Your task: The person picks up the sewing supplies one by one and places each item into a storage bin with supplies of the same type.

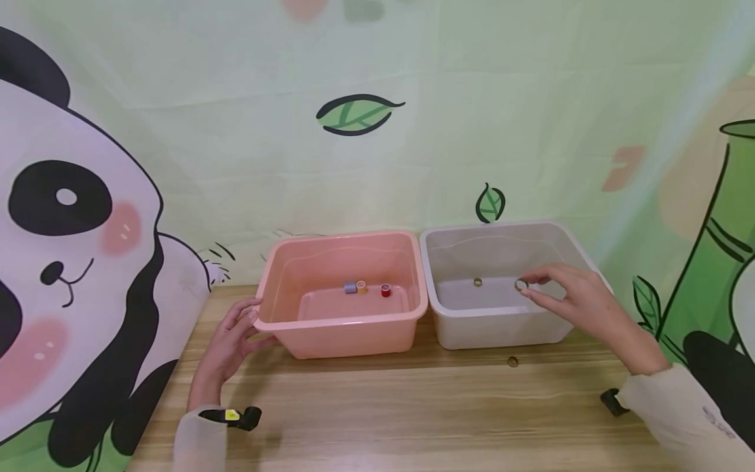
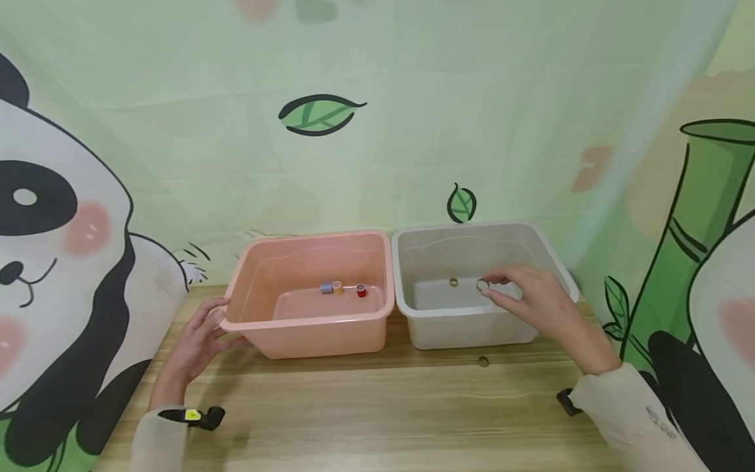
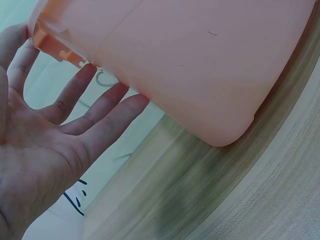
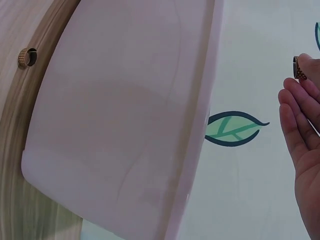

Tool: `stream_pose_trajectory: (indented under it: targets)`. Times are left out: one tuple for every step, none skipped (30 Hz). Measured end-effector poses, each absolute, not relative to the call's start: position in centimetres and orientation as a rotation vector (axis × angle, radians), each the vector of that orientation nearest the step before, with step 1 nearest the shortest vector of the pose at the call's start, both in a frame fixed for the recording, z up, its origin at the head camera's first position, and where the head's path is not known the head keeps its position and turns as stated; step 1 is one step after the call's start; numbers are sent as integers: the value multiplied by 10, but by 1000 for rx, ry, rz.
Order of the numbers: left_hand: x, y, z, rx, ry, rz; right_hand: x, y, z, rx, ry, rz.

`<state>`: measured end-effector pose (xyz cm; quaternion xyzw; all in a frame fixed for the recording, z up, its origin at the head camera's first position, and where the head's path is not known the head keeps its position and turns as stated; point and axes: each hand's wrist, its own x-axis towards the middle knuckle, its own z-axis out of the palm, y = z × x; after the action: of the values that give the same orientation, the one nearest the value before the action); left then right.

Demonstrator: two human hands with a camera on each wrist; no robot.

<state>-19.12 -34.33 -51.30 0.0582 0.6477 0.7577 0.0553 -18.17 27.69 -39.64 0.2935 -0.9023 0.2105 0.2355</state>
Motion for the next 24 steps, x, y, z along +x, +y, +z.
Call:
stream_pose_trajectory:
  targets:
    - [-191,-343,-513,176,1965,2302,-183,277,-396,815,-2471,576]
    - [-191,-343,-513,175,1964,2303,-184,276,-395,819,-2471,573]
    - [-191,-343,-513,176,1963,2302,-186,276,-394,825,-2470,570]
    - [-191,-343,-513,176,1964,2301,-187,275,-393,828,-2470,566]
    - [-191,-343,-513,176,1965,2301,-188,275,-392,830,-2472,565]
    - [-191,-343,-513,176,1966,2303,-189,275,-392,835,-2472,564]
    - [-191,-343,-513,177,1969,2302,-189,275,-391,839,-2474,564]
    - [-191,-343,-512,177,1970,2300,-190,275,-390,843,-2476,564]
    - [-191,-344,-512,176,1970,2299,-191,275,-389,847,-2477,565]
    - [-191,-343,-512,176,1972,2299,-191,274,-388,852,-2478,563]
    - [-192,-343,-512,175,1973,2298,-192,275,-387,860,-2476,564]
    - [-192,-343,-512,174,1973,2297,-192,275,-386,868,-2473,564]
    - [-192,-344,-512,171,1973,2295,-193,275,-385,874,-2470,562]
    - [-192,-344,-512,168,1973,2294,-194,275,-385,882,-2467,560]
    - [-191,-344,-512,165,1972,2293,-195,275,-384,891,-2462,555]
    - [-191,-344,-512,164,1975,2294,-196,276,-383,901,-2456,551]
    - [-191,-343,-511,160,1976,2293,-197,276,-383,912,-2452,549]
    - [-191,-343,-511,160,1976,2292,-198,276,-382,918,-2450,546]
    - [-191,-343,-511,160,1975,2292,-199,276,-382,927,-2447,542]
    - [-191,-343,-511,162,1975,2292,-201,277,-382,937,-2445,542]
    - [-191,-343,-511,163,1976,2292,-202,277,-382,944,-2444,541]
    - [-191,-343,-512,165,1976,2291,-203,277,-381,951,-2444,540]
    - [-191,-343,-512,166,1976,2290,-204,277,-381,958,-2444,539]
    - [-191,-344,-512,168,1977,2290,-205,276,-380,963,-2443,538]
